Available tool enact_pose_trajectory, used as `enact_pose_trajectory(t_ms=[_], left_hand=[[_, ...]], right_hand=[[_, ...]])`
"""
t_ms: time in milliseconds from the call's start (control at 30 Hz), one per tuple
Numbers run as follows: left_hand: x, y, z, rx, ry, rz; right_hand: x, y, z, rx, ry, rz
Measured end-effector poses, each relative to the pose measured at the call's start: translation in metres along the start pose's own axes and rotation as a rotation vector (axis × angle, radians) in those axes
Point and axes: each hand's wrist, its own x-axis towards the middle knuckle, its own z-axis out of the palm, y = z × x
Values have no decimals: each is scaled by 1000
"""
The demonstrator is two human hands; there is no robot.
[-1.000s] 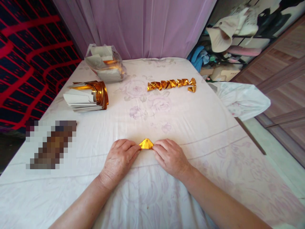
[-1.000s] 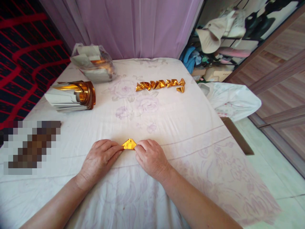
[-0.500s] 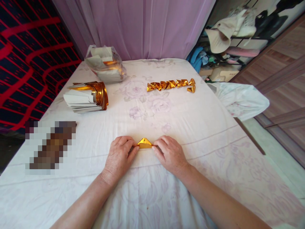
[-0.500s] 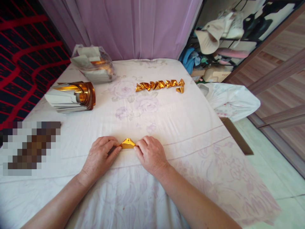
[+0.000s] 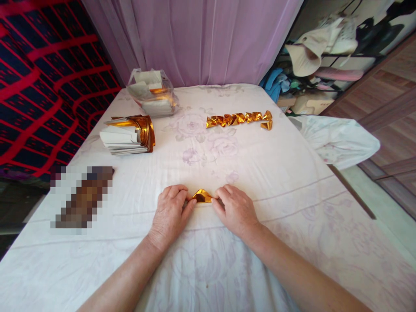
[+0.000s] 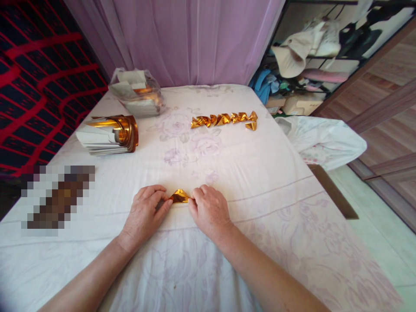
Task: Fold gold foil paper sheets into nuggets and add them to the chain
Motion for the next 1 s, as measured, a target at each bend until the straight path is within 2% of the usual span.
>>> enact_pose_trajectory(t_ms=[100, 200, 333, 467, 767, 1000], left_hand=[[1, 1, 1, 16, 5, -12], [5, 4, 0, 41, -12, -45], [10, 7, -1, 90, -33, -80], [11, 7, -2, 79, -66, -93], [9, -1, -5, -33, -55, -46], [7, -4, -6, -13, -26, -11]], right_hand=[[-4, -3, 3, -22, 62, -46], [-6, -5, 6, -54, 136, -166], [-6, -4, 9, -60, 112, -268], [-5, -1, 9, -59, 58, -276], [-6, 10, -3, 64, 16, -270], [-7, 14, -5, 129, 27, -257]])
